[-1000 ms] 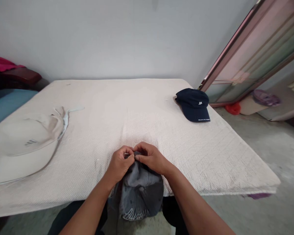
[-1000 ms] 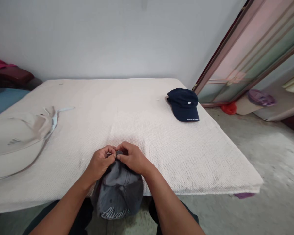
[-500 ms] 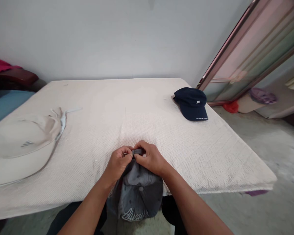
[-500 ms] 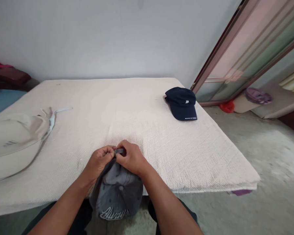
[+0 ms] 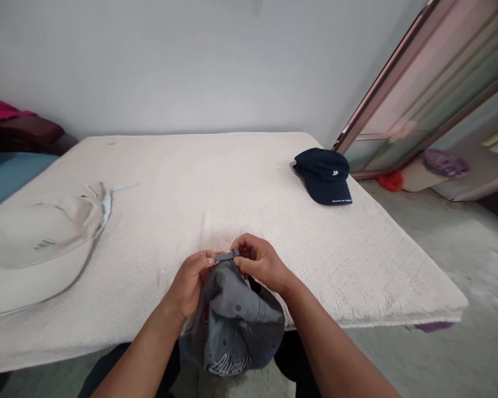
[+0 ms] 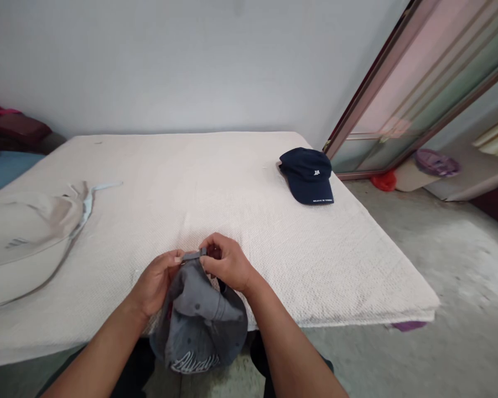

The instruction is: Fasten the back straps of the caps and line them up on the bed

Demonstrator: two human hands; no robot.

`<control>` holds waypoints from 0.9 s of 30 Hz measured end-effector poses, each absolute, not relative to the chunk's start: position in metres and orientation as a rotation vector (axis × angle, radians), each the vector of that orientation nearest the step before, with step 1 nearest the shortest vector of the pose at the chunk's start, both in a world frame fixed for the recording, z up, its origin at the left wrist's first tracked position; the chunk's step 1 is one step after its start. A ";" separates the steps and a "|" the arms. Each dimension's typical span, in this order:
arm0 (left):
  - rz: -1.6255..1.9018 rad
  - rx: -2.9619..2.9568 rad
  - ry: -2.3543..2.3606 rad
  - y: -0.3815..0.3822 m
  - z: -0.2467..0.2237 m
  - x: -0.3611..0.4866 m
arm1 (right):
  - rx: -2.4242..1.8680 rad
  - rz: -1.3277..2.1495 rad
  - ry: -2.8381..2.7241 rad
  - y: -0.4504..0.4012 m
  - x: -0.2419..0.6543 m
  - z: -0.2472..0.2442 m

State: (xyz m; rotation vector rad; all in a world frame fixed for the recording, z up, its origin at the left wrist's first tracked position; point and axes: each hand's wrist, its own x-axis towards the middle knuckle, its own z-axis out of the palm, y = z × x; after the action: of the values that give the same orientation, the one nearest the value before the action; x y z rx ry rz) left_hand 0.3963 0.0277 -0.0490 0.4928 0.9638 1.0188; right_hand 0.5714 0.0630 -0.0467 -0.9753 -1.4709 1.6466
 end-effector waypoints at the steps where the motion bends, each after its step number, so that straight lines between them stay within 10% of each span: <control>1: 0.999 0.482 0.971 0.028 -0.049 0.397 | -0.953 1.676 -1.462 0.063 0.572 -0.046; 27: 0.765 0.612 0.798 0.023 -0.040 0.392 | -0.753 2.032 -0.858 0.069 0.590 -0.036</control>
State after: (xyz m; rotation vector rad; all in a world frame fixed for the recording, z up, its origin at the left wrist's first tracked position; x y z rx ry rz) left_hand 0.3923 0.0233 -0.0401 0.6118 0.7979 0.7649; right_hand 0.5904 0.0690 -0.0358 -0.7528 -0.8579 2.0319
